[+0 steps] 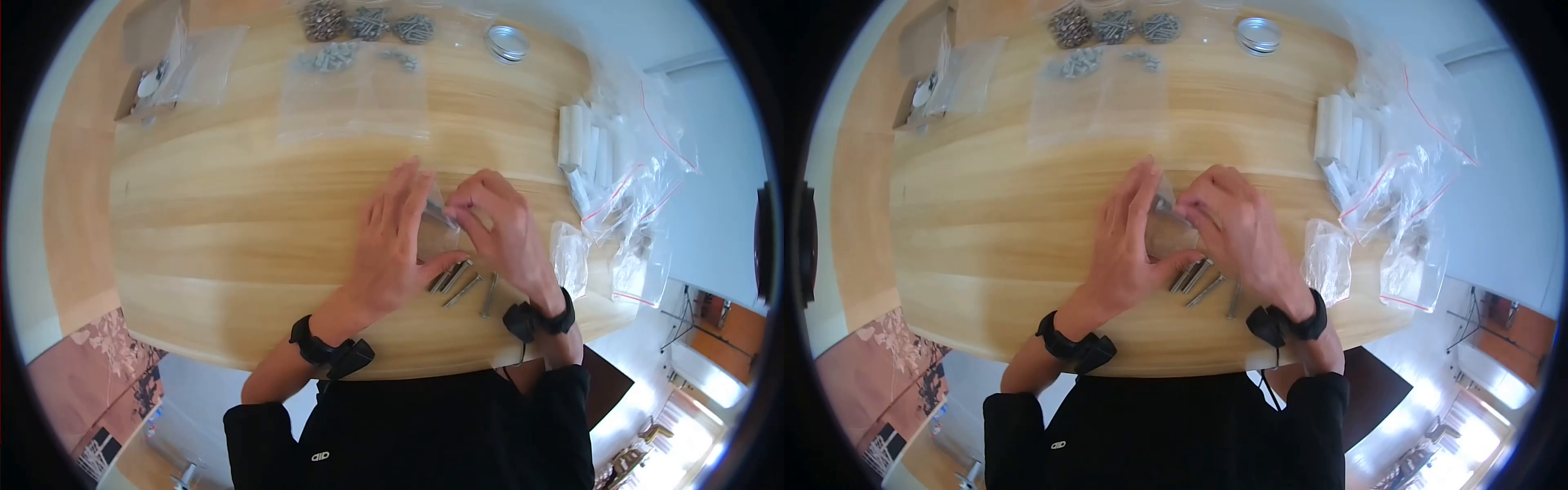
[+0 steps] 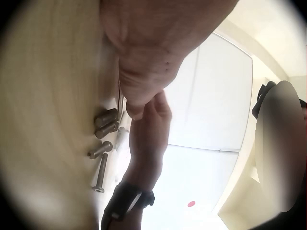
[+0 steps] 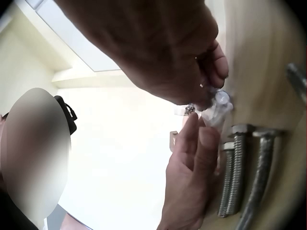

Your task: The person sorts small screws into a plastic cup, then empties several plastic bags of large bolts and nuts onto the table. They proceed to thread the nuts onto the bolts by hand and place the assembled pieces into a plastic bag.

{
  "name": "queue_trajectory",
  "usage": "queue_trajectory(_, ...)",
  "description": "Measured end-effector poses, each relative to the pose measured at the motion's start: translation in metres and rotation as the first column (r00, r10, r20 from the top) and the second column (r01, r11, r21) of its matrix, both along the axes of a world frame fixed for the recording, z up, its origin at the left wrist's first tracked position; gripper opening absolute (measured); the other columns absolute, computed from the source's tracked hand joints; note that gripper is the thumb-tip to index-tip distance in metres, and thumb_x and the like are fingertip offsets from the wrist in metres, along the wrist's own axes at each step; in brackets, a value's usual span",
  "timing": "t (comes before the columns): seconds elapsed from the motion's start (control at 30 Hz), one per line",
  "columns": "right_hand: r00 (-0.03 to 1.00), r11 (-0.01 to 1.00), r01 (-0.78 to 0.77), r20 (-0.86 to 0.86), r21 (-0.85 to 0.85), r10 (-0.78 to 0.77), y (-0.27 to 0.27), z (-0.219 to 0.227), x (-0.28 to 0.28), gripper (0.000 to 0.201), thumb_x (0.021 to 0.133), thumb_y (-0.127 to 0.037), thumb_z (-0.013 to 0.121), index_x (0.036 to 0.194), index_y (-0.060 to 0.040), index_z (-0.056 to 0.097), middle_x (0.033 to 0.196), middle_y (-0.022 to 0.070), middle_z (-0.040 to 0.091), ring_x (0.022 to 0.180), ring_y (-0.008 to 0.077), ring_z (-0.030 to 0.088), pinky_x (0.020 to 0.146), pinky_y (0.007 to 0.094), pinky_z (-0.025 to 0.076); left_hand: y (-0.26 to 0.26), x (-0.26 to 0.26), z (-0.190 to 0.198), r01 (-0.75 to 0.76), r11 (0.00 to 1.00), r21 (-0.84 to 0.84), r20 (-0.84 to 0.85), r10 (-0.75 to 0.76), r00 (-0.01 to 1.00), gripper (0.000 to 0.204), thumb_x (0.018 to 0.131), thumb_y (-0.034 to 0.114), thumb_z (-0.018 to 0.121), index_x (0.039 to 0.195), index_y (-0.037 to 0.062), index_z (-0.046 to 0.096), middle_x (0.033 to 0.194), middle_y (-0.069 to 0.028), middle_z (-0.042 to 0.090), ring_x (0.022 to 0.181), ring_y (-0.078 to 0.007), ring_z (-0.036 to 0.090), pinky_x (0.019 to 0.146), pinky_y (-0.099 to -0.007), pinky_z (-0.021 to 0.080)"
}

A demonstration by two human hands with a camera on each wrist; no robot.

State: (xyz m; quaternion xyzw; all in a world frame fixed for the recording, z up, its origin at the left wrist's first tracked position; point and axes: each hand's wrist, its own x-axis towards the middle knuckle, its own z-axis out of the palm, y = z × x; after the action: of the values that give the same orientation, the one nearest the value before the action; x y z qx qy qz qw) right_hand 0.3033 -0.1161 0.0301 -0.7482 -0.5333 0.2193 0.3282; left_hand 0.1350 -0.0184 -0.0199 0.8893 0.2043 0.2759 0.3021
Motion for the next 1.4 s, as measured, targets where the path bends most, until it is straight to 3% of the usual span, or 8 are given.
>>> queue_trajectory(0.07, 0.967, 0.952, -0.241, 0.128, 0.187, 0.220, -0.005, 0.021, -0.012, 0.016, 0.086, 0.001, 0.073, 0.099, -0.0024, 0.064, 0.096, 0.0128, 0.067, 0.083, 0.0323, 0.066, 0.075, 0.0389, 0.055, 0.000, -0.006, -0.003, 0.077, 0.981, -0.177, 0.140, -0.052, 0.989, 0.105, 0.074, 0.041, 0.089, 0.153, -0.0007, 0.035, 0.154, -0.0236, 0.041, 0.139, -0.0424, 0.043, 0.112, -0.0509, 0.036)
queue_trajectory(0.3, 0.977, 0.957, -0.163, -0.099, 0.238, 0.191, -0.021, 0.046, -0.023, 0.012, 0.092, -0.001, 0.070, 0.100, -0.0008, 0.062, 0.104, 0.0187, 0.069, 0.088, 0.0286, 0.068, 0.076, 0.0378, 0.056, 0.012, -0.009, 0.005, 0.217, 0.955, -0.204, 0.056, -0.209, 0.976, 0.101, 0.075, 0.051, 0.085, 0.151, 0.0002, 0.041, 0.149, -0.0215, 0.048, 0.139, -0.0381, 0.045, 0.114, -0.0505, 0.034)
queue_trajectory(0.43, 0.960, 0.783, 0.234, -0.263, 0.577, -0.094, -0.041, 0.057, -0.030, 0.019, 0.107, -0.020, 0.056, 0.104, -0.0020, 0.051, 0.098, 0.0189, 0.068, 0.087, 0.0238, 0.068, 0.075, 0.0326, 0.054, 0.010, -0.008, 0.003, 0.314, 0.943, -0.111, 0.014, -0.314, 0.949, 0.094, 0.076, 0.054, 0.083, 0.146, 0.0012, 0.048, 0.147, -0.0188, 0.051, 0.140, -0.0377, 0.044, 0.118, -0.0513, 0.032)
queue_trajectory(0.7, 0.917, 0.956, 0.246, -0.359, 0.161, -0.175, -0.141, 0.070, 0.056, 0.014, 0.099, -0.004, 0.065, 0.112, 0.0026, 0.062, 0.099, 0.0133, 0.067, 0.085, 0.0160, 0.062, 0.077, 0.0278, 0.049, -0.006, -0.004, 0.005, 0.464, 0.886, -0.008, -0.107, -0.462, 0.880, 0.090, 0.082, 0.059, 0.075, 0.145, 0.0007, 0.048, 0.150, -0.0195, 0.049, 0.147, -0.0399, 0.037, 0.123, -0.0534, 0.026)
queue_trajectory(0.83, 0.701, 0.912, 0.389, 0.600, 0.132, -0.386, -0.126, 0.054, 0.037, 0.032, 0.088, 0.005, 0.069, 0.119, -0.0006, 0.067, 0.118, 0.0165, 0.068, 0.110, 0.0382, 0.064, 0.095, 0.0440, 0.051, -0.033, -0.004, 0.003, 0.382, 0.924, -0.016, -0.063, -0.382, 0.922, 0.083, 0.089, 0.053, 0.072, 0.146, -0.0004, 0.047, 0.154, -0.0205, 0.044, 0.147, -0.0420, 0.036, 0.122, -0.0536, 0.028)
queue_trajectory(0.97, 0.842, 0.964, 0.181, 0.476, 0.193, -0.253, -0.137, 0.054, -0.001, 0.030, 0.083, 0.008, 0.071, 0.112, 0.0006, 0.068, 0.115, 0.0200, 0.068, 0.103, 0.0374, 0.068, 0.087, 0.0428, 0.055, -0.021, 0.000, 0.006, 0.257, 0.954, -0.156, 0.064, -0.249, 0.966, 0.074, 0.092, 0.040, 0.072, 0.147, -0.0021, 0.045, 0.156, -0.0213, 0.042, 0.147, -0.0432, 0.036, 0.122, -0.0524, 0.030)
queue_trajectory(1.1, 0.941, 0.978, 0.028, 0.324, 0.206, -0.096, -0.122, 0.048, -0.018, 0.026, 0.083, 0.007, 0.072, 0.107, 0.0001, 0.070, 0.113, 0.0180, 0.069, 0.096, 0.0347, 0.070, 0.079, 0.0390, 0.057, 0.060, 0.043, 0.029, -0.005, 0.857, 0.515, -0.108, 0.071, 0.992, 0.064, 0.085, 0.014, 0.074, 0.142, -0.0038, 0.050, 0.146, -0.0242, 0.051, 0.140, -0.0412, 0.046, 0.114, -0.0513, 0.041)
queue_trajectory(1.4, 0.978, 0.965, 0.126, 0.136, 0.229, -0.160, -0.046, 0.037, -0.018, 0.024, 0.093, -0.001, 0.068, 0.116, 0.0006, 0.066, 0.113, 0.0174, 0.068, 0.093, 0.0350, 0.069, 0.077, 0.0395, 0.057, 0.011, -0.023, 0.021, 0.237, 0.843, 0.484, -0.278, -0.108, 0.954, 0.036, 0.080, 0.001, 0.067, 0.115, -0.0062, 0.063, 0.113, -0.0157, 0.068, 0.112, -0.0303, 0.065, 0.088, -0.0387, 0.055)
